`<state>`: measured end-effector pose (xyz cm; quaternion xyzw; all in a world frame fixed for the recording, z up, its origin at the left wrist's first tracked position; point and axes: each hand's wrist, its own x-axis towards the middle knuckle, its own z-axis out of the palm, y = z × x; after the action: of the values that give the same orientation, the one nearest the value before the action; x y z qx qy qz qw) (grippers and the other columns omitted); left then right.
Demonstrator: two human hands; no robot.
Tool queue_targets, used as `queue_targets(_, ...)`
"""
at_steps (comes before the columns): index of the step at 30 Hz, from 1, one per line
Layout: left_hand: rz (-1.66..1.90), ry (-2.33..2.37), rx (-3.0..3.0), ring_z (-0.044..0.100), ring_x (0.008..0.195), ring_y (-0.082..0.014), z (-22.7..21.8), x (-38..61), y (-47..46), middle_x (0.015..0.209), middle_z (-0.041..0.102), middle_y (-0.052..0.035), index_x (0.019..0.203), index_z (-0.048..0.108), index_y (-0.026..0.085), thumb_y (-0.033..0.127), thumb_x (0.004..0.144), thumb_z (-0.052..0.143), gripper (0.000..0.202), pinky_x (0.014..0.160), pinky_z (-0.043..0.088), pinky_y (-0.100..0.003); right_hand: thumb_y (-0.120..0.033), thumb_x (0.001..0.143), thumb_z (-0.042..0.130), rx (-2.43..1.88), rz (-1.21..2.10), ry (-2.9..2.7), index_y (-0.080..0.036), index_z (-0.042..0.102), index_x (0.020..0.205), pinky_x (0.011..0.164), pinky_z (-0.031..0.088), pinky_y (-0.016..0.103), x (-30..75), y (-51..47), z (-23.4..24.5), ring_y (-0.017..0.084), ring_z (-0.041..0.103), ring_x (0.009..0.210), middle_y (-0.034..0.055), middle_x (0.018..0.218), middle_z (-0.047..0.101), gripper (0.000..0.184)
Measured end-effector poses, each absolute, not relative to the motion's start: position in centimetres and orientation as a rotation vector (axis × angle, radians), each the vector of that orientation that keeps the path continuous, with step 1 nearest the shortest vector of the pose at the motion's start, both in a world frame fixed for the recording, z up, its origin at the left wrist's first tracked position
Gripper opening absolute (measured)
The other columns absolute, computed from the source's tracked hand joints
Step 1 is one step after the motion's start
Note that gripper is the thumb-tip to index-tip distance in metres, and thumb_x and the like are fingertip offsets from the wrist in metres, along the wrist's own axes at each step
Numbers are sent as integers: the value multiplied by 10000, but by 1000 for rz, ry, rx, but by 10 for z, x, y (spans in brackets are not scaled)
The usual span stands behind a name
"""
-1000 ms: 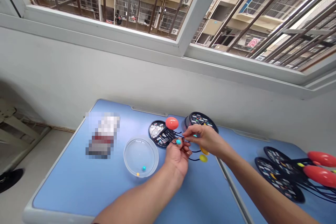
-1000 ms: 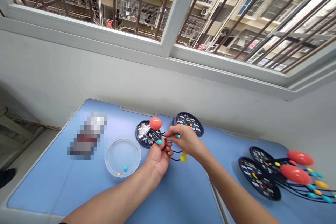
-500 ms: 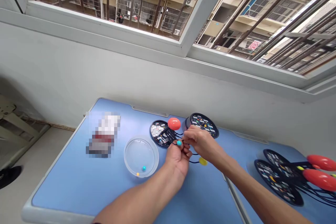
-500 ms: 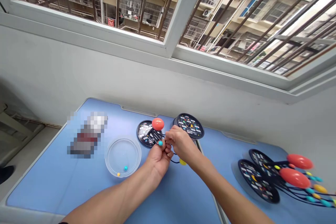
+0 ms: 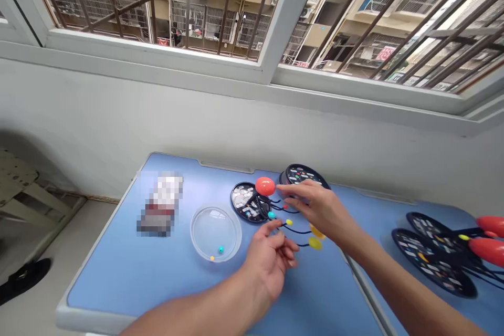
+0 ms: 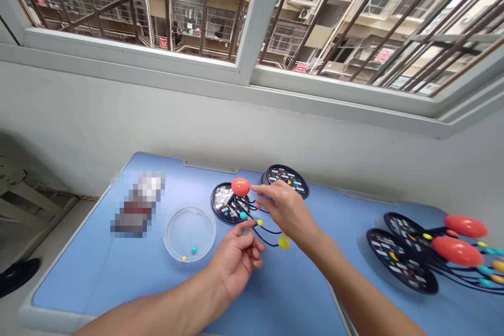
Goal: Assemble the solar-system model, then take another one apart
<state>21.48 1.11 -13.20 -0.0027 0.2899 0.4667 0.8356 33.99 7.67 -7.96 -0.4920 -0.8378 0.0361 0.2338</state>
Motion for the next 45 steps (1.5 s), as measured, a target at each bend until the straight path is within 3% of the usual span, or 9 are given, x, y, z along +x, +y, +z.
queue_targets(6,1074,603,77,531,494,-92,-129,206,2,635,641,-51,1047,474,94,80,631,617,440,510,415,-201,-211,817,500,-1295,17,-2224,-197,683,886,623,497,329,331,63,-77,215,584,714,68,731,635,197)
queue_targets(13,1039,705,372,543,564,-123,-128,185,-18,674,626,-51,1078,516,76,229,590,687,539,489,436,-219,-200,853,499,-1214,-92,-2001,-243,631,856,626,484,312,322,5,-68,194,586,671,34,726,667,139)
queue_targets(17,876,836,664,498,490,-100,-142,151,-40,613,600,-41,905,607,68,359,633,666,403,480,414,-227,-210,842,526,-1266,228,-2019,-244,649,856,591,514,233,322,-28,-95,162,648,657,11,756,702,128)
queue_targets(21,697,850,854,490,515,-86,-155,113,-61,635,598,-34,874,653,100,426,683,643,378,549,413,-232,-296,826,515,-1464,531,-1972,-225,685,792,517,527,225,330,-27,-129,182,672,653,20,733,718,187)
queue_targets(26,599,905,1136,520,595,-118,-157,81,-75,692,632,-61,880,708,137,387,744,592,307,591,408,-232,-326,801,511,-1580,432,-1855,-215,672,778,556,531,287,336,-17,-145,219,666,696,47,785,718,197)
queue_targets(30,659,932,1510,567,649,-157,-152,66,-71,715,665,-86,858,722,162,310,823,488,280,632,419,-247,-229,855,476,-1327,619,-2073,-225,648,808,599,502,257,302,-20,-131,173,632,678,20,735,691,178)
queue_targets(33,702,1038,1614,568,653,-164,-154,56,-67,700,657,-88,859,710,164,283,851,439,296,630,420,-247,-119,872,418,-1110,633,-2318,-200,615,809,579,440,253,266,-11,-118,160,548,647,22,701,654,222)
queue_targets(38,745,1198,1553,559,627,-153,-164,49,-63,680,641,-68,890,690,175,267,861,419,287,587,415,-225,-36,809,478,-1033,536,-2859,-180,491,607,523,281,262,229,19,-113,149,442,619,2,592,530,248)
queue_targets(45,760,1185,1623,557,594,-150,-179,54,-58,647,634,-58,864,696,181,279,857,428,286,570,403,-216,-42,808,489,-978,512,-3057,-164,521,698,606,304,260,218,33,-117,156,477,704,12,668,546,167)
